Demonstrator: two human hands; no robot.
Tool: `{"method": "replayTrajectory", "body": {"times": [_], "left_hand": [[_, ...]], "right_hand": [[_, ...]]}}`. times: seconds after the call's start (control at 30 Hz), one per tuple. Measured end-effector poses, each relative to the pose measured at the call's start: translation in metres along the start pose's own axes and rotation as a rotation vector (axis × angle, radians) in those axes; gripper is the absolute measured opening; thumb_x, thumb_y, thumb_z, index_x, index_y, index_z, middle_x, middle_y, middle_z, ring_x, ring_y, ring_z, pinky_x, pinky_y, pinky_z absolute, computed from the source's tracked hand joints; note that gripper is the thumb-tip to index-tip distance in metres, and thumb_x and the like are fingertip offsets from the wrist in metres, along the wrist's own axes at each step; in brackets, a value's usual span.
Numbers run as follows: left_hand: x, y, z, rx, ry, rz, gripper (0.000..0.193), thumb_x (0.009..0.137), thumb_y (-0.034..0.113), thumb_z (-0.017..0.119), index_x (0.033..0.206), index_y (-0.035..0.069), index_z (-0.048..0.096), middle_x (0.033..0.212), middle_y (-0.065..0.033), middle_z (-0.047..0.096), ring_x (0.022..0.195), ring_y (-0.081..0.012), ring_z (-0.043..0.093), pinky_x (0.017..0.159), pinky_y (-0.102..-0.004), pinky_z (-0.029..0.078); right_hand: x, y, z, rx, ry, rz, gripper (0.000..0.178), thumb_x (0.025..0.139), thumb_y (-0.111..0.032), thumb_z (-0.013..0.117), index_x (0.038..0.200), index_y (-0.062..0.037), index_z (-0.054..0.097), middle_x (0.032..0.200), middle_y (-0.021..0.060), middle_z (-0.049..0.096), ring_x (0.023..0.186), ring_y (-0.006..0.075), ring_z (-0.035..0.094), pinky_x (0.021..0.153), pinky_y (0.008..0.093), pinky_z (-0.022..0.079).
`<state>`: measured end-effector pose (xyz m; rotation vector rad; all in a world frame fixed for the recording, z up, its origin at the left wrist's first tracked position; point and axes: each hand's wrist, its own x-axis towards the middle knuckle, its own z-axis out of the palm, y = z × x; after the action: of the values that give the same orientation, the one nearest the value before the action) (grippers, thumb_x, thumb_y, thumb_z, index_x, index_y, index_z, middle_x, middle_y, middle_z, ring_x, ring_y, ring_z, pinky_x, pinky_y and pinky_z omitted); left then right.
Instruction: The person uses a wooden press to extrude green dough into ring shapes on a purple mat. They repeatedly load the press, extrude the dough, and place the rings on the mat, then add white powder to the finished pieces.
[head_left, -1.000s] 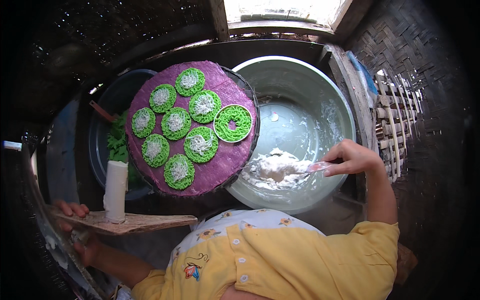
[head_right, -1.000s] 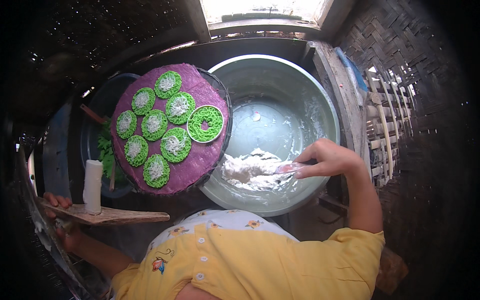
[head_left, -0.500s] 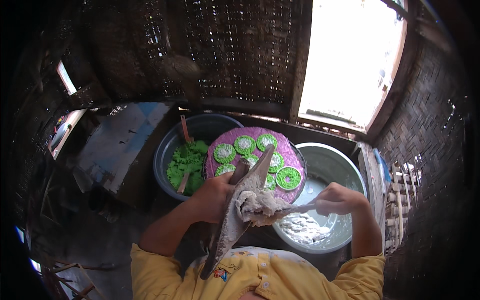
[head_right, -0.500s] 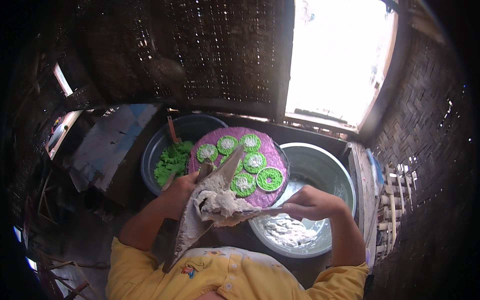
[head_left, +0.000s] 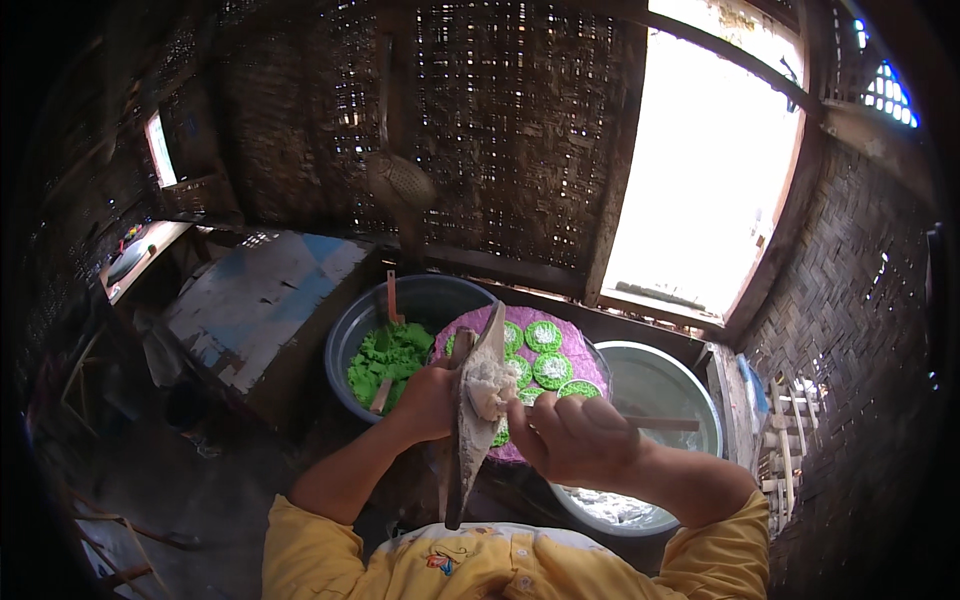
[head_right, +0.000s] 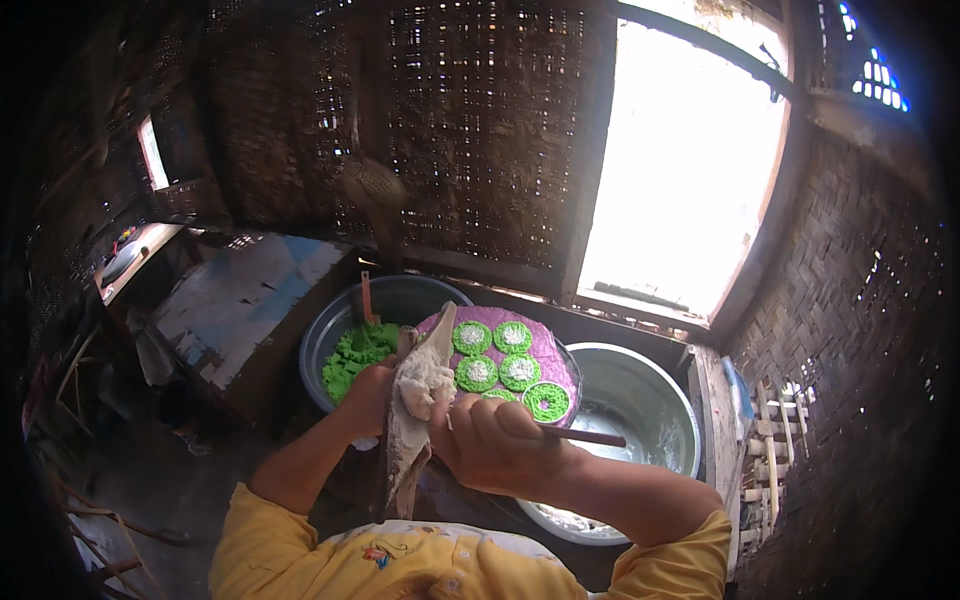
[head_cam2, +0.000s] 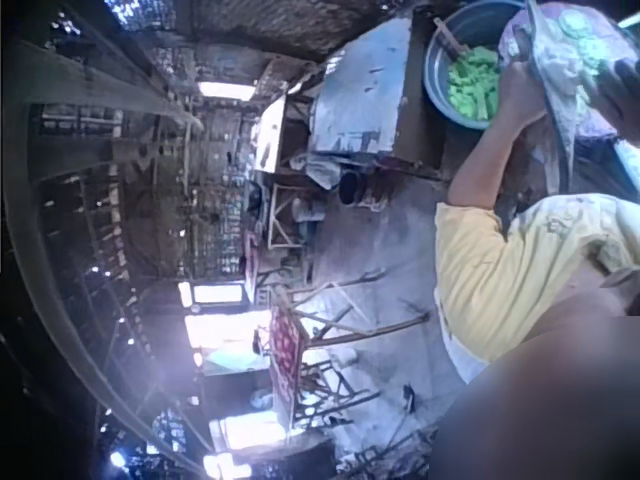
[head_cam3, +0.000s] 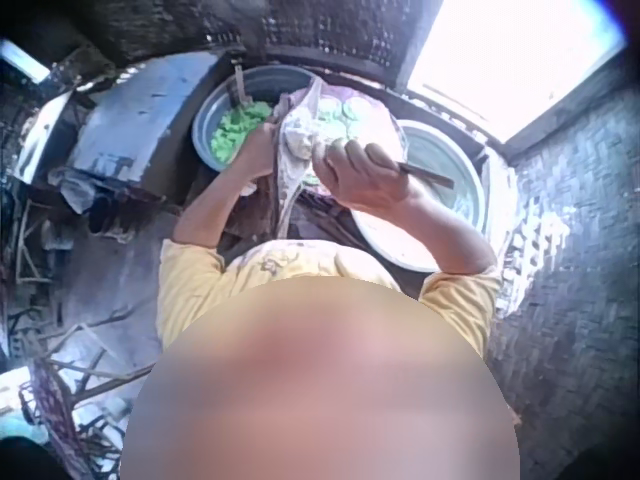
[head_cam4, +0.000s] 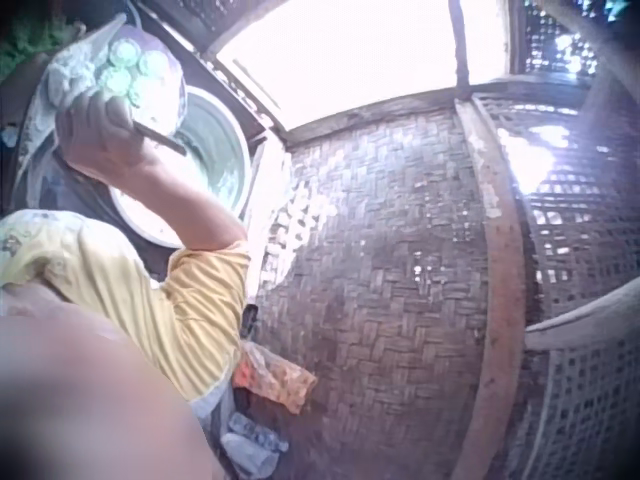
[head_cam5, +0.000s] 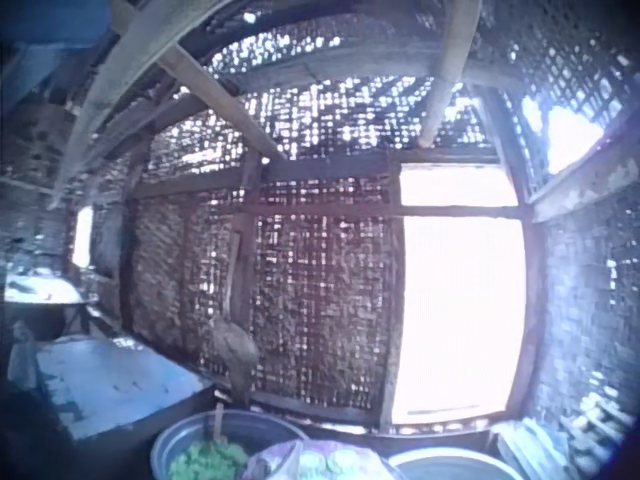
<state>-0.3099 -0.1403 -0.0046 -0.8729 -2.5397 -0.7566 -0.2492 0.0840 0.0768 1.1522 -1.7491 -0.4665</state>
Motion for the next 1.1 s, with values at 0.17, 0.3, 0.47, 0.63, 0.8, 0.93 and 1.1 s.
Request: {"method": "replayTrajectory", "body": {"times": [0.17,0.3,0.47,0.63,0.8,0.93,1.1], "left_hand": [[-0.016,-0.063,0.004,-0.209,0.030,-0.109,0.074,0.071,0.033,0.071,0.131,0.005,0.038,0.108,-0.0135,0.062,0.094,-0.0292,0.062,0.081,-0.0353,0.050],[-0.016,-0.092,0.017,-0.933,-0.129,-0.316,0.063,0.068,0.027,0.075,0.121,0.005,0.050,0.112,-0.0134,0.060,0.100,-0.0264,0.060,0.087,-0.0327,0.046],[-0.020,-0.062,0.011,-0.628,-0.042,-0.243,0.058,0.066,0.027,0.073,0.117,0.008,0.055,0.110,-0.0160,0.059,0.097,-0.0292,0.060,0.084,-0.0356,0.047],[-0.011,-0.015,-0.003,-0.075,-0.001,-0.093,0.055,0.069,0.027,0.071,0.119,0.009,0.055,0.106,-0.0162,0.059,0.094,-0.0260,0.061,0.082,-0.0356,0.048],[-0.008,-0.016,0.011,0.034,-0.077,-0.136,0.058,0.072,0.020,0.072,0.124,0.005,0.050,0.111,-0.0086,0.060,0.099,-0.0176,0.060,0.088,-0.0319,0.046],[-0.012,-0.052,0.029,-0.427,-0.078,-0.311,0.055,0.074,0.024,0.070,0.121,0.004,0.051,0.111,-0.0091,0.059,0.096,-0.0192,0.060,0.084,-0.0336,0.047],[-0.006,-0.065,0.022,-0.709,0.124,-0.223,0.048,0.070,0.021,0.074,0.111,0.003,0.057,0.103,-0.0102,0.064,0.091,-0.0182,0.063,0.083,-0.0317,0.049]], "right_hand": [[-0.023,0.039,-0.016,0.129,-0.046,0.325,0.010,0.080,-0.027,0.064,0.087,-0.0195,0.063,0.059,-0.0064,0.045,0.047,0.0056,0.044,0.040,0.0247,0.032],[-0.024,0.047,0.004,0.276,-0.047,0.447,0.013,0.078,-0.031,0.067,0.083,-0.0195,0.063,0.057,-0.0040,0.048,0.047,0.0116,0.051,0.043,0.0284,0.039],[-0.022,0.048,0.003,0.455,-0.084,0.449,0.018,0.078,-0.035,0.066,0.083,-0.0184,0.061,0.058,-0.0015,0.051,0.052,0.0152,0.057,0.047,0.0296,0.044],[-0.007,0.042,0.008,0.369,-0.191,0.266,0.012,0.081,-0.032,0.062,0.082,-0.0203,0.063,0.055,-0.0041,0.045,0.045,0.0103,0.048,0.040,0.0268,0.036],[0.004,0.002,0.032,0.185,-0.069,0.106,0.010,0.084,-0.023,0.060,0.083,-0.0134,0.059,0.059,-0.0020,0.046,0.049,0.0098,0.047,0.041,0.0243,0.032],[0.002,0.005,0.024,-0.025,0.041,-0.103,0.014,0.084,-0.020,0.058,0.090,-0.0074,0.061,0.060,0.0000,0.049,0.053,0.0102,0.049,0.043,0.0235,0.033],[-0.026,0.039,-0.009,0.051,0.101,0.403,0.011,0.083,-0.014,0.061,0.091,-0.0077,0.064,0.069,-0.0021,0.056,0.056,0.0056,0.048,0.047,0.0214,0.032]]}}
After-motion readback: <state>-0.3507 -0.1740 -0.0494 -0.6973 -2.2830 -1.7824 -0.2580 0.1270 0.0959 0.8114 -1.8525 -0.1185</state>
